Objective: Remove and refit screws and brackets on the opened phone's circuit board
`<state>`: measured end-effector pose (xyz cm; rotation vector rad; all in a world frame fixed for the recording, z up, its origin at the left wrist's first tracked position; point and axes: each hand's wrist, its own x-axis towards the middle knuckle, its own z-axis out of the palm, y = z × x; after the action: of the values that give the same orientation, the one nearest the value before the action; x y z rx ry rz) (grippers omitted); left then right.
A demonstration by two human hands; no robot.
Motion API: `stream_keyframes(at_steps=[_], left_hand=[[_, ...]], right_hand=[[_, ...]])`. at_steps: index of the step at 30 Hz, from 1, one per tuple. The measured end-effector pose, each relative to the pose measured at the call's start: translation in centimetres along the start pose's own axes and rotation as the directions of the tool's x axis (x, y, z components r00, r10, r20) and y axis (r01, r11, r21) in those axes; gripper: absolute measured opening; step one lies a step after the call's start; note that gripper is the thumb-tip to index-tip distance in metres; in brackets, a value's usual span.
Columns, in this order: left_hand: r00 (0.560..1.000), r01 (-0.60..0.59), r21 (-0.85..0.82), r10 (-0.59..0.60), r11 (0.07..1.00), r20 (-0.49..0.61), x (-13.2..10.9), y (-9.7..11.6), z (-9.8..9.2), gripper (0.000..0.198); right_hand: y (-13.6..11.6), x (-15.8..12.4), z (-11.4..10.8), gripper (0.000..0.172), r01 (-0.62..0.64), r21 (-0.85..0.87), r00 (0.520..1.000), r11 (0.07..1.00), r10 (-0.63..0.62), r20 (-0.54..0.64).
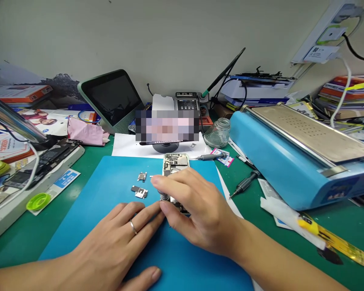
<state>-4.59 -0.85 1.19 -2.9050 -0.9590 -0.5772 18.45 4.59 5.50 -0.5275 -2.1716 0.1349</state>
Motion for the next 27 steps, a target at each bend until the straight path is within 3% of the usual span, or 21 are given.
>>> stream_keyframes(at_steps=[7,13,27], left_hand=[[1.0,-0.022,0.028,0.022,0.999,0.017,0.27,-0.14,-0.44,0.069],[0.998,0.001,-0.008,-0.001,1.0,0.064,-0.08,-0.04,0.14,0.074],[1.0,-0.009,-0.007,0.009,1.0,0.004,-0.08,-0.07,0.17,0.068]], right_hand=[[-0.06,-0.19,-0.01,0.054,-0.028,0.065,1.0,0.998,0.027,0.01],[0.02,0.03,0.18,0.052,-0.043,0.024,0.999,0.999,0.042,0.006],[0.11,-0.43,0.31,0.053,-0.067,0.085,0.998,0.994,0.066,0.023]])
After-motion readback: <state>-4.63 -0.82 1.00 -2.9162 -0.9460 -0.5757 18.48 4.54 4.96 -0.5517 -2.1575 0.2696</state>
